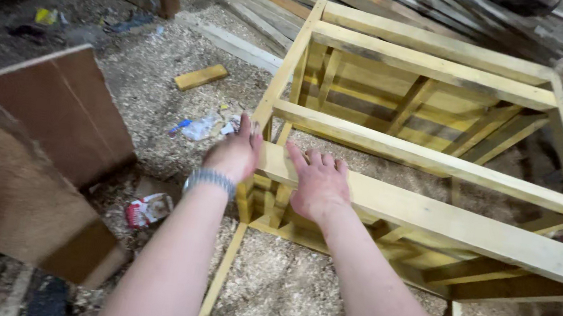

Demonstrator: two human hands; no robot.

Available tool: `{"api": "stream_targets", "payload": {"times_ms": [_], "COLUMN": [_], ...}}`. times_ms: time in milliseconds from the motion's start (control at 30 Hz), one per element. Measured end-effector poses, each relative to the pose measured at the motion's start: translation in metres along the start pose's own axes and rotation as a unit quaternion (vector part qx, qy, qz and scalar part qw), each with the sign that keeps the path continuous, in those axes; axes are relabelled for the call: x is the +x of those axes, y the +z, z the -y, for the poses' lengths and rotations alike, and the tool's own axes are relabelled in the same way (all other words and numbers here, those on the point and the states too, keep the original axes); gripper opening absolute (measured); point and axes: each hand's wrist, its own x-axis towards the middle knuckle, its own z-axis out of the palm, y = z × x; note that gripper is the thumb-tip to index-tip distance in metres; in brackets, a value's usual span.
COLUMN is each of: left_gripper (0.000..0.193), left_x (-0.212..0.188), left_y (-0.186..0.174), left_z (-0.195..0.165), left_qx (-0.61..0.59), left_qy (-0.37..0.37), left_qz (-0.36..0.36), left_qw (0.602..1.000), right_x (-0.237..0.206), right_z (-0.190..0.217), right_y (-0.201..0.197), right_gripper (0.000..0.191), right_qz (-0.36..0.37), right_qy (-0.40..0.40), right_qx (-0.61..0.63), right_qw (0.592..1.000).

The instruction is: The person wipes down the rails of an unfinished wooden chair frame with a cloth and rubs the wood with a small sanding block, steadying the frame with the other hand and repositioning it to reach different rails. A second person nearby applies stain to a red-painted chair.

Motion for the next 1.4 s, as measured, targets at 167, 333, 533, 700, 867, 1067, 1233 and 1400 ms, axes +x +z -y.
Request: {"api": "stream_targets", "payload": {"times_ms": [167, 333, 533, 700, 867, 1067, 1233, 1400], "left_gripper": [0.066, 0.069, 0.066, 0.056, 0.071, 0.06, 0.06, 0.06], "left_x": [0.025, 0.008, 0.029, 0.073, 0.087, 0.103, 0.121, 0.118], "left_y": [-0.006, 0.01, 0.023, 0.01, 0.025, 0.034, 0.023, 0.024], "left_z": [-0.004, 0.027, 0.024, -0.004, 0.018, 0.034, 0.011, 0.015], "left_qx": [-0.091, -0.133, -0.09, -0.128, -0.472, -0.34, -0.153, -0.223], "left_qy": [0.007, 0.02, 0.012, -0.028, 0.077, 0.039, 0.07, 0.077], "left_qz": [-0.01, 0.048, 0.002, -0.001, 0.05, 0.03, -0.024, -0.002], "left_qw": [0.996, 0.99, 0.996, 0.991, 0.877, 0.939, 0.985, 0.972], "right_x": [-0.001, -0.003, 0.002, 0.002, -0.005, -0.004, 0.0, -0.003], "right_z": [0.0, 0.001, -0.002, -0.002, 0.001, -0.001, -0.004, 0.001], "right_y": [-0.002, -0.003, 0.002, 0.003, -0.005, -0.003, 0.003, -0.006], "right_gripper": [0.099, 0.099, 0.099, 0.099, 0.099, 0.098, 0.099, 0.101], "right_qz": [0.004, 0.012, 0.011, 0.025, -0.001, 0.008, -0.002, 0.009], "right_qy": [-0.003, -0.008, 0.0, 0.005, -0.006, 0.0, -0.007, 0.001], "right_qx": [0.013, -0.008, 0.001, -0.015, -0.016, -0.012, -0.003, 0.003], "right_qw": [1.0, 1.0, 1.0, 1.0, 1.0, 1.0, 1.0, 1.0]}}
